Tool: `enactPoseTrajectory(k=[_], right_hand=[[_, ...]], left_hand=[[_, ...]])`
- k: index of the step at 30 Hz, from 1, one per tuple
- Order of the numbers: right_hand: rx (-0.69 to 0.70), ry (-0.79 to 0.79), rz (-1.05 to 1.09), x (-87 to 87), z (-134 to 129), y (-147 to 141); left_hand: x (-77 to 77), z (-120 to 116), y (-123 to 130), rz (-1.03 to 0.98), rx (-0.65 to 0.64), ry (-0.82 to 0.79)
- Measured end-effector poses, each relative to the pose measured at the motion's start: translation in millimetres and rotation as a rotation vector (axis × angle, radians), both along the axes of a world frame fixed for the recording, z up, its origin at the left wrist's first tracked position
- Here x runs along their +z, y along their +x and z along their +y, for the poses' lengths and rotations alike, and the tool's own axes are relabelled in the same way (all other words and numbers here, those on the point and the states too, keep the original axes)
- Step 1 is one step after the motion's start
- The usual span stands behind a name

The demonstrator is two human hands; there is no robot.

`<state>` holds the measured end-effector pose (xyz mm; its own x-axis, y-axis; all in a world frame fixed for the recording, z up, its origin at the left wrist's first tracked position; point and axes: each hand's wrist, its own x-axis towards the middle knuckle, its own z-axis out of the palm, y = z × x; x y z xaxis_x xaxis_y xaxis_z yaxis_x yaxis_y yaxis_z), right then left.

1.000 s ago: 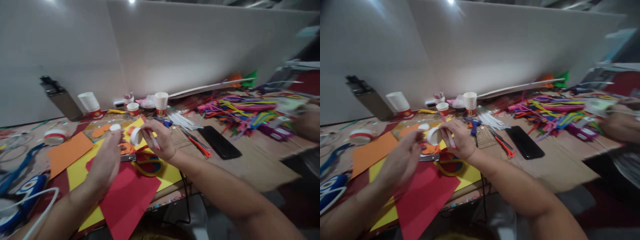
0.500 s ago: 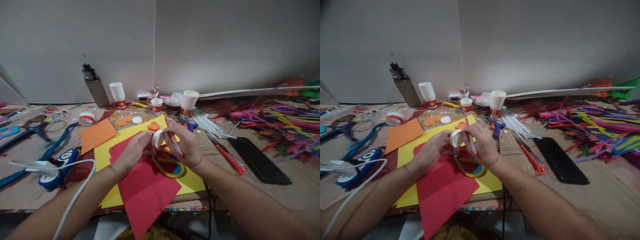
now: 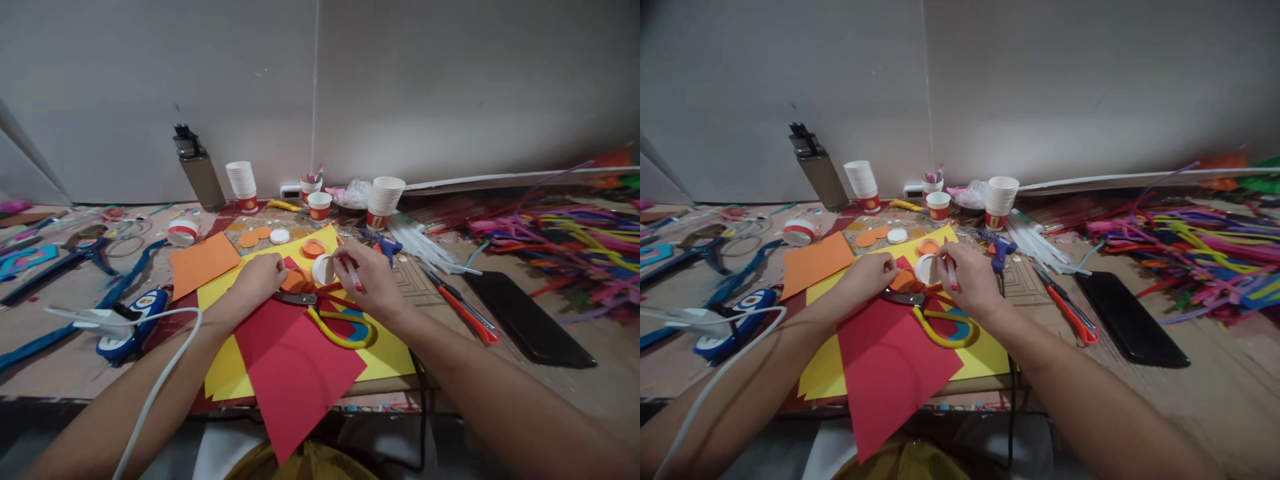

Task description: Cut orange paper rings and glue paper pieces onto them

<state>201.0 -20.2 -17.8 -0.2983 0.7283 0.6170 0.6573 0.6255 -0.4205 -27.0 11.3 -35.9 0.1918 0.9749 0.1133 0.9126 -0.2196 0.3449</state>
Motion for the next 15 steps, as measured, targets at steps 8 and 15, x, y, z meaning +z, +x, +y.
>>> enactPoseTrajectory(k=[8, 15], right_hand=[[-0.024, -0.004, 0.127, 0.1, -7, -10], [-0.060, -0.009, 0.168, 2.0, -5, -8]], left_hand=[[11.2, -16, 25, -0.276, -0.011, 0.261], [11.7, -39, 45, -0.880, -0.076, 0.060]])
